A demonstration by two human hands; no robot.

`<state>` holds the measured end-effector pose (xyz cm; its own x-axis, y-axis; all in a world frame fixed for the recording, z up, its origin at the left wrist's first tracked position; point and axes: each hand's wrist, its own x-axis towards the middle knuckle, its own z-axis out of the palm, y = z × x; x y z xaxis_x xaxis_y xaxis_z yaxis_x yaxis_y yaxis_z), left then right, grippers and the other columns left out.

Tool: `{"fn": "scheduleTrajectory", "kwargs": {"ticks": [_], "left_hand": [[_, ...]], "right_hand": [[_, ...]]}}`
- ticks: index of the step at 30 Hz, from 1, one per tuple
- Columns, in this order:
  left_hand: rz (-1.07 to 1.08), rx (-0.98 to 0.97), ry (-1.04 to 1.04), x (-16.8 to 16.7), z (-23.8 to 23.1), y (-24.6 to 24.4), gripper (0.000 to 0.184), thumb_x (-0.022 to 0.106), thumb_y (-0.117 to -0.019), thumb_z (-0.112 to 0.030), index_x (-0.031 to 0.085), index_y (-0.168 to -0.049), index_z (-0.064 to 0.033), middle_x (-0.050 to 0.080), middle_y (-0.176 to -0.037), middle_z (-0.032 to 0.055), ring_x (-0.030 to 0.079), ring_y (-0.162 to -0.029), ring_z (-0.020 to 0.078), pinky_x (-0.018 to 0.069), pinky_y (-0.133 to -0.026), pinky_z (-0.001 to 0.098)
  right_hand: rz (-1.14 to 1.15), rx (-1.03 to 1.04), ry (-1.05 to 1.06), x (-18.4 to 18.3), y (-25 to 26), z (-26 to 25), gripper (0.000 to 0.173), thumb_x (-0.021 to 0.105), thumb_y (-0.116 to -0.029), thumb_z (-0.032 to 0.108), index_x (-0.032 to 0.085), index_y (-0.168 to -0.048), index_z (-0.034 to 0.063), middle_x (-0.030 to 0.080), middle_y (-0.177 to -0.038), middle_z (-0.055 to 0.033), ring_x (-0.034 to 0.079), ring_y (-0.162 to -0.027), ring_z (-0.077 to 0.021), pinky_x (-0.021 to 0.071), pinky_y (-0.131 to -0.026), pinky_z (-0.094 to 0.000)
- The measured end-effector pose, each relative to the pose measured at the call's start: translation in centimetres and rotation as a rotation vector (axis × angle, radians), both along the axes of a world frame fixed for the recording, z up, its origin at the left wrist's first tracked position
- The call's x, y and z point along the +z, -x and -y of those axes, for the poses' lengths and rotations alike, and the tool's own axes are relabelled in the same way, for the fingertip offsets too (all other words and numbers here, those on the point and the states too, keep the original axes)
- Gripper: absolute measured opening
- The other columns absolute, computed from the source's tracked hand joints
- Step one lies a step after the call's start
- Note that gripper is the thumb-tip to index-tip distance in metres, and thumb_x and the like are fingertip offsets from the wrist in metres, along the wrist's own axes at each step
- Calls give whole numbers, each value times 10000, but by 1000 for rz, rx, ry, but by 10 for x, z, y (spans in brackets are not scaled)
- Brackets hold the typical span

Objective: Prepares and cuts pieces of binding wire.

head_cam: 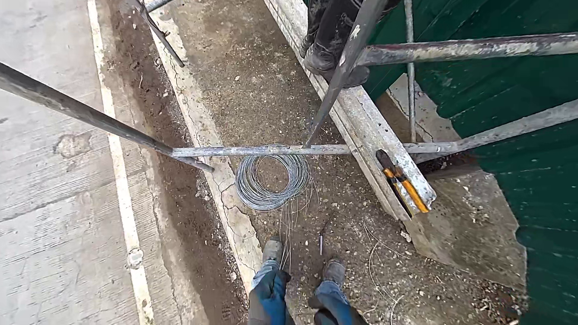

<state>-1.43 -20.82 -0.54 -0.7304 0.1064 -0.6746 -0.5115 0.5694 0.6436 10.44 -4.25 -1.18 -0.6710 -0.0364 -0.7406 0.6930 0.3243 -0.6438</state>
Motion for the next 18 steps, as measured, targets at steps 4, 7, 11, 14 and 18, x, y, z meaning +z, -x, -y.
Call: {"fn": "scheduleTrajectory", "kwargs": {"ticks": [4,7,11,14,18], "left_hand": [[44,-270,-44,-6,43,-2,296,507,-1045,-213,758,-1090,-63,725,-878,68,676,-781,156,568,-765,414],[2,-388,-35,-17,63,0,370,482,-1050,-296,767,-1098,-64,746,-918,97,707,-844,191,574,-789,445],[-15,-400,-69,-31,98,10,400,463,-1053,-303,757,-1110,-38,752,-977,121,716,-897,200,577,-841,441],[3,-400,-119,-35,122,27,407,479,-1056,-314,757,-1115,-23,757,-981,117,716,-879,172,585,-832,400],[43,-397,-184,-38,140,48,387,505,-1055,-312,760,-1103,-24,728,-870,100,636,-704,124,551,-692,337]], "right_hand": [[-272,41,-257,-39,70,-21,529,605,-946,127,582,-1468,210,487,-1556,-127,498,-1411,-290,440,-1156,-473],[-340,340,-263,-54,132,-35,469,596,-970,174,622,-1422,298,450,-1595,-93,458,-1433,-337,412,-1139,-556],[-237,716,-150,-62,175,-37,300,555,-1035,274,718,-1250,144,644,-1369,-127,532,-1355,-330,402,-1136,-533],[-255,755,-123,-64,186,-30,302,547,-1036,287,720,-1250,162,668,-1285,-134,586,-1251,-345,437,-1080,-550],[-250,710,-78,-72,187,-14,329,617,-996,385,739,-1204,161,654,-1256,-157,587,-1213,-371,451,-1044,-585]]}}
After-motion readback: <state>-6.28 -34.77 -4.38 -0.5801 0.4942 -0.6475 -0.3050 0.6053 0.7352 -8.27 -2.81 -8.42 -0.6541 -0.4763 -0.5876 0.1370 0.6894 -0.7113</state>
